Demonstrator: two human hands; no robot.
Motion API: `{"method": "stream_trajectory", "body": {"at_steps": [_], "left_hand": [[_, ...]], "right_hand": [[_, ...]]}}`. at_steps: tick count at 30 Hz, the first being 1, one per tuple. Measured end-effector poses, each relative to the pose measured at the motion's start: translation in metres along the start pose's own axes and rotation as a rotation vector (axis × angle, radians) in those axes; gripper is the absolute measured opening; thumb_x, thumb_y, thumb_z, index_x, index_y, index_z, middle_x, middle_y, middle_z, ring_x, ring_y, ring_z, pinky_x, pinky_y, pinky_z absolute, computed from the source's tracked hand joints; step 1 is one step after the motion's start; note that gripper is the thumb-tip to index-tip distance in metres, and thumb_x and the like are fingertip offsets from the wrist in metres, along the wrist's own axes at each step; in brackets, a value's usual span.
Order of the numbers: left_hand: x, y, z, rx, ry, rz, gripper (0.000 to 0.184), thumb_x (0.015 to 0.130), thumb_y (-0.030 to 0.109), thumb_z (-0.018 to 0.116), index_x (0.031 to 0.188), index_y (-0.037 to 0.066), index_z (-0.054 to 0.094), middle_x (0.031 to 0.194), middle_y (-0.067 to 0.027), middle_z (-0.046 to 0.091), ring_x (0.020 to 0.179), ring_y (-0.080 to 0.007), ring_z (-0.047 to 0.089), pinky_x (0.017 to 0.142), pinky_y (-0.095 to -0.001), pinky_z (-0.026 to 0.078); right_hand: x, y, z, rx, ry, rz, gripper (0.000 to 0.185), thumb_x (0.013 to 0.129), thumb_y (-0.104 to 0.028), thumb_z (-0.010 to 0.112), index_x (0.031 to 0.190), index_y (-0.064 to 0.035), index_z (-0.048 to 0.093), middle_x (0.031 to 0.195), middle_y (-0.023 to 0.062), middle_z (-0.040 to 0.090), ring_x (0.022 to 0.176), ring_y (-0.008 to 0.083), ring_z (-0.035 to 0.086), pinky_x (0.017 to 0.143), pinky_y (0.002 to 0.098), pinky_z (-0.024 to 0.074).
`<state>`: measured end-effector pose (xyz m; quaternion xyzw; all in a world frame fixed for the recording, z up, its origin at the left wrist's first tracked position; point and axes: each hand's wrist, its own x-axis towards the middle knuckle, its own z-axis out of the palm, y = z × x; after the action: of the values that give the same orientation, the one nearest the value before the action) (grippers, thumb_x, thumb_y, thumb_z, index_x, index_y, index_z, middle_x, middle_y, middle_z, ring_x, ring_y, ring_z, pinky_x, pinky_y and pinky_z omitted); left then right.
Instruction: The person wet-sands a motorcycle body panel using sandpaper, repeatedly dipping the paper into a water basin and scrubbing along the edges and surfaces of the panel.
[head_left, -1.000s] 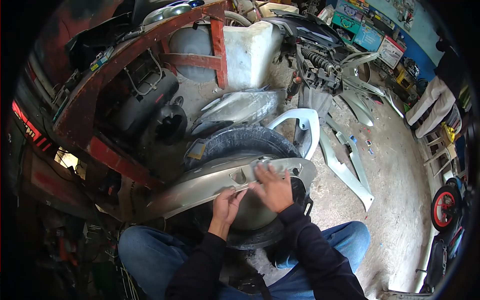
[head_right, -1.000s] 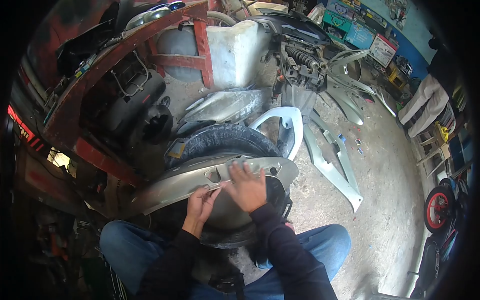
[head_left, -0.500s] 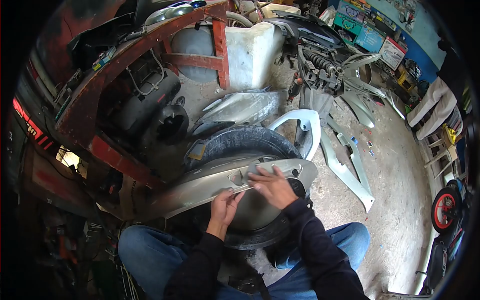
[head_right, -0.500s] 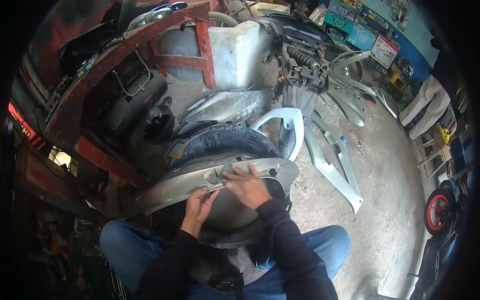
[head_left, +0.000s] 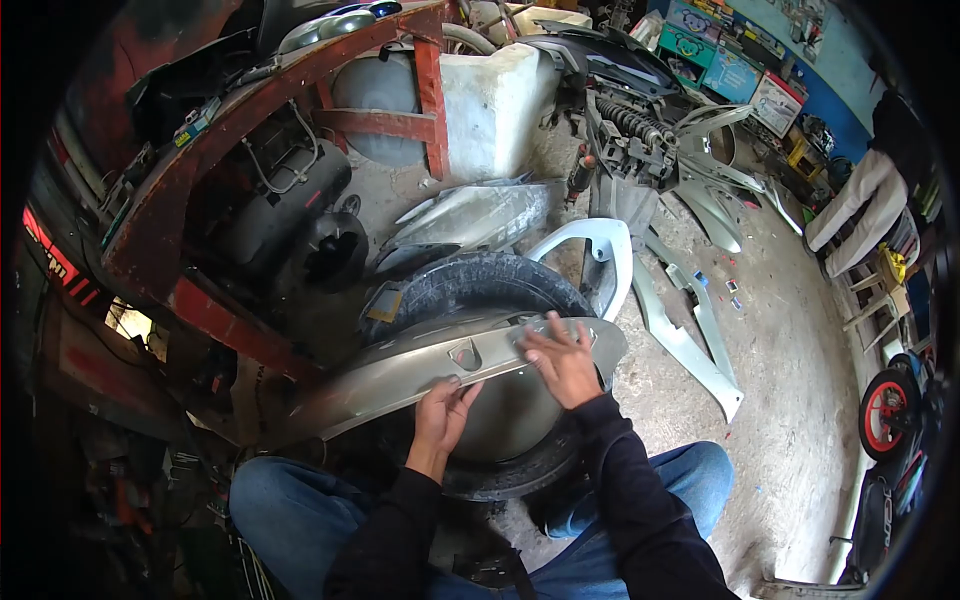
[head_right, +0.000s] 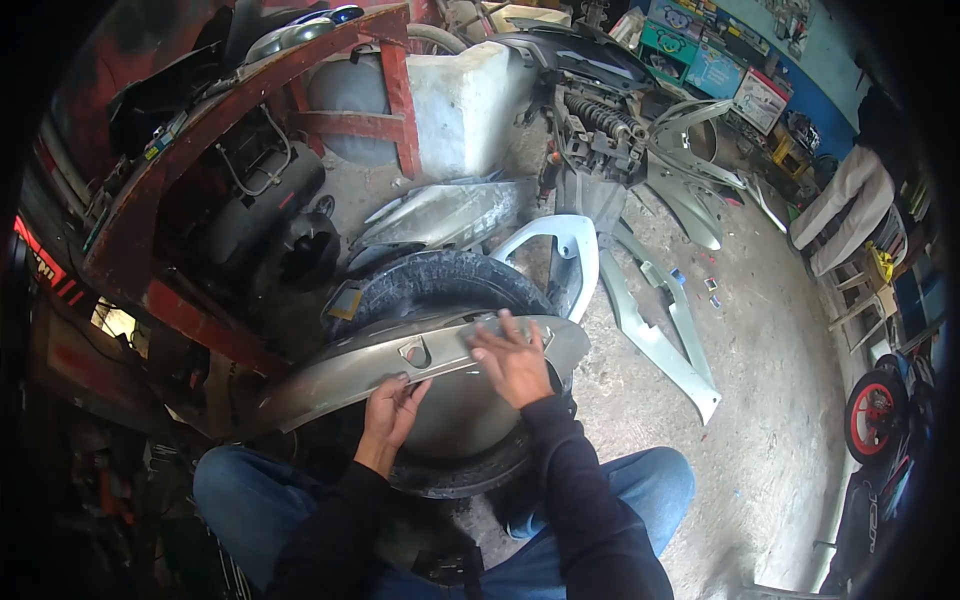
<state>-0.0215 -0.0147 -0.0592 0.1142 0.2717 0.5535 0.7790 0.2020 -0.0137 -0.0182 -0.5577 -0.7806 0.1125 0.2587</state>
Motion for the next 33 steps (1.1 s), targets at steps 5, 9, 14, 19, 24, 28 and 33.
{"method": "stream_trajectory", "body": {"at_steps": [5,9,14,19,24,28,33], "left_hand": [[0.000,-0.006,-0.002,0.007,0.023,0.024,0.040,0.092,0.000,0.049,0.132,-0.007,0.047,0.139,-0.0159,0.053,0.126,-0.0283,0.053,0.112,-0.0484,0.042],[0.004,-0.004,-0.008,-0.045,0.048,-0.015,0.036,0.090,-0.004,0.050,0.126,-0.009,0.051,0.137,-0.0174,0.055,0.125,-0.0303,0.055,0.111,-0.0521,0.043],[0.006,-0.007,-0.007,-0.021,-0.025,0.015,0.034,0.092,-0.001,0.048,0.124,-0.010,0.052,0.131,-0.0157,0.058,0.120,-0.0305,0.058,0.112,-0.0476,0.043],[0.003,-0.007,-0.002,-0.022,0.002,0.023,0.036,0.092,-0.001,0.049,0.126,-0.010,0.053,0.139,-0.0150,0.054,0.121,-0.0309,0.058,0.111,-0.0488,0.044],[0.014,-0.006,-0.024,-0.039,-0.009,-0.024,0.037,0.091,-0.003,0.050,0.128,-0.008,0.052,0.139,-0.0161,0.054,0.122,-0.0306,0.057,0.111,-0.0510,0.043],[0.006,-0.008,-0.007,-0.066,0.023,0.031,0.034,0.090,-0.005,0.051,0.123,-0.006,0.055,0.130,-0.0151,0.060,0.114,-0.0278,0.061,0.106,-0.0502,0.047],[0.006,-0.008,-0.011,-0.053,-0.004,0.019,0.032,0.090,-0.004,0.051,0.122,-0.010,0.055,0.131,-0.0169,0.059,0.117,-0.0294,0.060,0.108,-0.0493,0.046]], "right_hand": [[0.001,-0.041,0.027,-0.041,-0.066,-0.124,0.051,0.102,-0.033,0.047,0.140,0.0008,0.050,0.150,0.0211,0.043,0.143,0.0359,0.034,0.117,0.0489,0.0245],[0.008,-0.011,0.022,0.047,0.012,0.028,0.054,0.101,-0.036,0.048,0.139,0.0018,0.050,0.149,0.0240,0.043,0.142,0.0381,0.036,0.116,0.0484,0.0290],[0.011,-0.043,0.030,-0.095,-0.018,-0.031,0.056,0.101,-0.036,0.049,0.142,0.0032,0.046,0.149,0.0249,0.042,0.141,0.0413,0.036,0.116,0.0496,0.0284],[0.021,-0.020,0.040,-0.239,0.161,0.250,0.067,0.099,-0.046,0.048,0.141,0.0060,0.045,0.149,0.0255,0.043,0.139,0.0398,0.040,0.113,0.0493,0.0316],[0.011,-0.034,0.029,-0.155,-0.021,-0.059,0.072,0.099,-0.051,0.046,0.143,0.0055,0.042,0.149,0.0242,0.043,0.139,0.0388,0.040,0.114,0.0511,0.0297],[0.015,-0.017,0.018,-0.402,0.056,0.472,0.075,0.098,-0.054,0.044,0.145,0.0038,0.040,0.150,0.0202,0.044,0.141,0.0336,0.039,0.113,0.0593,0.0262],[0.011,-0.054,0.040,-0.334,-0.022,0.072,0.073,0.098,-0.056,0.042,0.149,-0.0036,0.037,0.153,0.0174,0.041,0.142,0.0341,0.038,0.112,0.0630,0.0239]]}}
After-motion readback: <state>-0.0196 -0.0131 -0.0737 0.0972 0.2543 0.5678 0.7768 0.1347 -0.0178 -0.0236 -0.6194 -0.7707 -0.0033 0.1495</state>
